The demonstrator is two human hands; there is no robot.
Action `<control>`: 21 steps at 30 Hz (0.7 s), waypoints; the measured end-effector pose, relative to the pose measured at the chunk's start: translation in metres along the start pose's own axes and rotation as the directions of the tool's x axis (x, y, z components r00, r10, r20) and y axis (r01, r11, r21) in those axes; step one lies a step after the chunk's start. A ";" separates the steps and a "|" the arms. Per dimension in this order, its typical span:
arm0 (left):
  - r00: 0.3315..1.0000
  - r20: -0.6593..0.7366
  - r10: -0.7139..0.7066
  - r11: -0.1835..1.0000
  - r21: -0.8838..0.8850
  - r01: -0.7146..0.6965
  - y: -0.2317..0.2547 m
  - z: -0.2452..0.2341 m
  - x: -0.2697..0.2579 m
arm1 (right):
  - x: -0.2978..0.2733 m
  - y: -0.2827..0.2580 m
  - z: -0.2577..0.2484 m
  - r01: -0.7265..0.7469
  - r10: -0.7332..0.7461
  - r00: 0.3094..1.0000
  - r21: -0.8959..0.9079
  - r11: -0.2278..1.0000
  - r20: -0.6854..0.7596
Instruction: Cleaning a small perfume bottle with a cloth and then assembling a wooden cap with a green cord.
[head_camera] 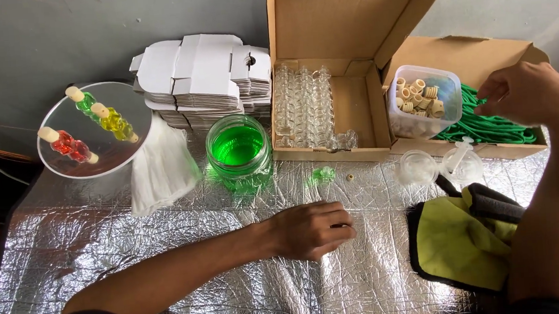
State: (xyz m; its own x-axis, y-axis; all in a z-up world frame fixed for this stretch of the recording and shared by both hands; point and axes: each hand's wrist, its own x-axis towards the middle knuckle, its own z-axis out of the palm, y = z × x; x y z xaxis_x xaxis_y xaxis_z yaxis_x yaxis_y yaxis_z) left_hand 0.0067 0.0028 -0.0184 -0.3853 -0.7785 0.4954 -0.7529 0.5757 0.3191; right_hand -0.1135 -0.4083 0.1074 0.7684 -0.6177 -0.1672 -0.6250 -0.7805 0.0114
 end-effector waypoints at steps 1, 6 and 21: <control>1.000 -0.009 0.000 1.000 0.008 0.000 0.000 0.000 0.001 | 0.008 0.006 0.007 -0.065 0.066 0.996 -0.024 0.998 0.056; 1.000 -0.018 -0.003 0.999 0.032 0.004 0.001 0.002 0.001 | 0.017 0.006 0.011 -0.135 0.149 0.972 -0.086 0.987 0.183; 1.000 -0.013 -0.022 0.999 -0.047 0.021 0.002 0.000 0.005 | 0.022 0.053 0.026 0.339 -0.067 0.800 0.358 0.870 -0.596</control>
State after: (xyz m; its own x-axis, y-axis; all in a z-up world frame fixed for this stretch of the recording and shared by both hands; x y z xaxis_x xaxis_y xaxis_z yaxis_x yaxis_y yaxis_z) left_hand 0.0034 0.0003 -0.0154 -0.3621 -0.7876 0.4986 -0.7348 0.5703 0.3671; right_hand -0.1327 -0.4607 0.0790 0.7386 -0.4995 0.4528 -0.3325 -0.8541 -0.3999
